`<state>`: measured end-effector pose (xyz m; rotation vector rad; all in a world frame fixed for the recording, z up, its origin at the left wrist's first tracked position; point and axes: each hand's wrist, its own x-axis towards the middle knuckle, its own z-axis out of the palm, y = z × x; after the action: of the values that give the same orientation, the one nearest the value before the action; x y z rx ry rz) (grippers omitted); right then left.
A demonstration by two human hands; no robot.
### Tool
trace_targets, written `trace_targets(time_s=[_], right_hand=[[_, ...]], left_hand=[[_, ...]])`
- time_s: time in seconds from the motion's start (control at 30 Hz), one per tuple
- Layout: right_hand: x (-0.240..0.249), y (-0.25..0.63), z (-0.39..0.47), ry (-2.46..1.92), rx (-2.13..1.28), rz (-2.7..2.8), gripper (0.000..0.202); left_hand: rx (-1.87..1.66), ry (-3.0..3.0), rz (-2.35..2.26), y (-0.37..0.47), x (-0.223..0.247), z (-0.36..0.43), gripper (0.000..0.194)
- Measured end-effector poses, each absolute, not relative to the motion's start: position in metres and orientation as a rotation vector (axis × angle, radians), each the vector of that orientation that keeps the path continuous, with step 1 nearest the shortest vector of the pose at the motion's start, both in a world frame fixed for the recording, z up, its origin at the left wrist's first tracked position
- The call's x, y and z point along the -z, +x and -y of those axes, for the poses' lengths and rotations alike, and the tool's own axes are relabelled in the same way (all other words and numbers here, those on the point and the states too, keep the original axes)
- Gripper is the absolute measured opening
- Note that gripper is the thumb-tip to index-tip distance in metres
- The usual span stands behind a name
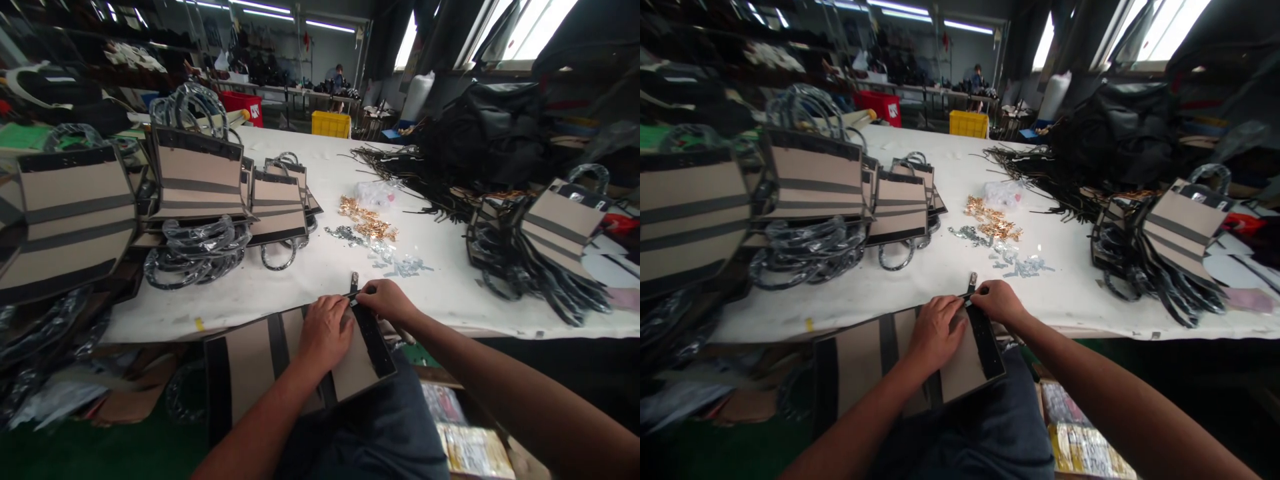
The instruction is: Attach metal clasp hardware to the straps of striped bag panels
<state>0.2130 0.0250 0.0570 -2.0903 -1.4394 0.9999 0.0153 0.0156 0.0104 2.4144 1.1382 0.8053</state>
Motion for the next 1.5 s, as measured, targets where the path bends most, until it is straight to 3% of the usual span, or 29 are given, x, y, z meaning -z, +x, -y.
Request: trace_targets(time_s=[0.27,0.43,0.7,0.9,1.07,1.27,1.5], right_hand=[[-0.067,0.21,-0.027,-2.142,-0.861,1.625,0.011],[-0.071,0.209,-0.027,-2.15,-0.804,1.68,0.011],[-0.068,0.221,-0.025,-2.022,-1.208,1.46,0.012],[-0.065,0.226,-0.024,-1.956,-1.255,1.396,0.009],[-0.06,0.227,-0.024,-1.989,-1.235,1.439,0.01],[-0.055,0.222,-0.027,-2.012,-0.863,1.668,0.015],[-0.067,0.236,-0.034,-1.909,-1.233,1.461,0.011]], left_hand=[[-0.858,2.42,-1.149,0.02,-0.012,-0.019,0.035],[-0.893,2.411,-1.158,0.025,-0.012,-0.028,0.022],[-0.926,2.394,-1.17,0.028,-0.006,-0.035,0.013],[-0.865,2.396,-1.2,0.029,-0.012,-0.034,0.01],[-0.839,2.397,-1.21,0.03,-0.013,-0.035,0.012],[-0.838,2.413,-1.176,0.028,-0.012,-0.035,0.021],[-0.9,2.446,-1.12,0.027,-0.014,-0.045,0.024]])
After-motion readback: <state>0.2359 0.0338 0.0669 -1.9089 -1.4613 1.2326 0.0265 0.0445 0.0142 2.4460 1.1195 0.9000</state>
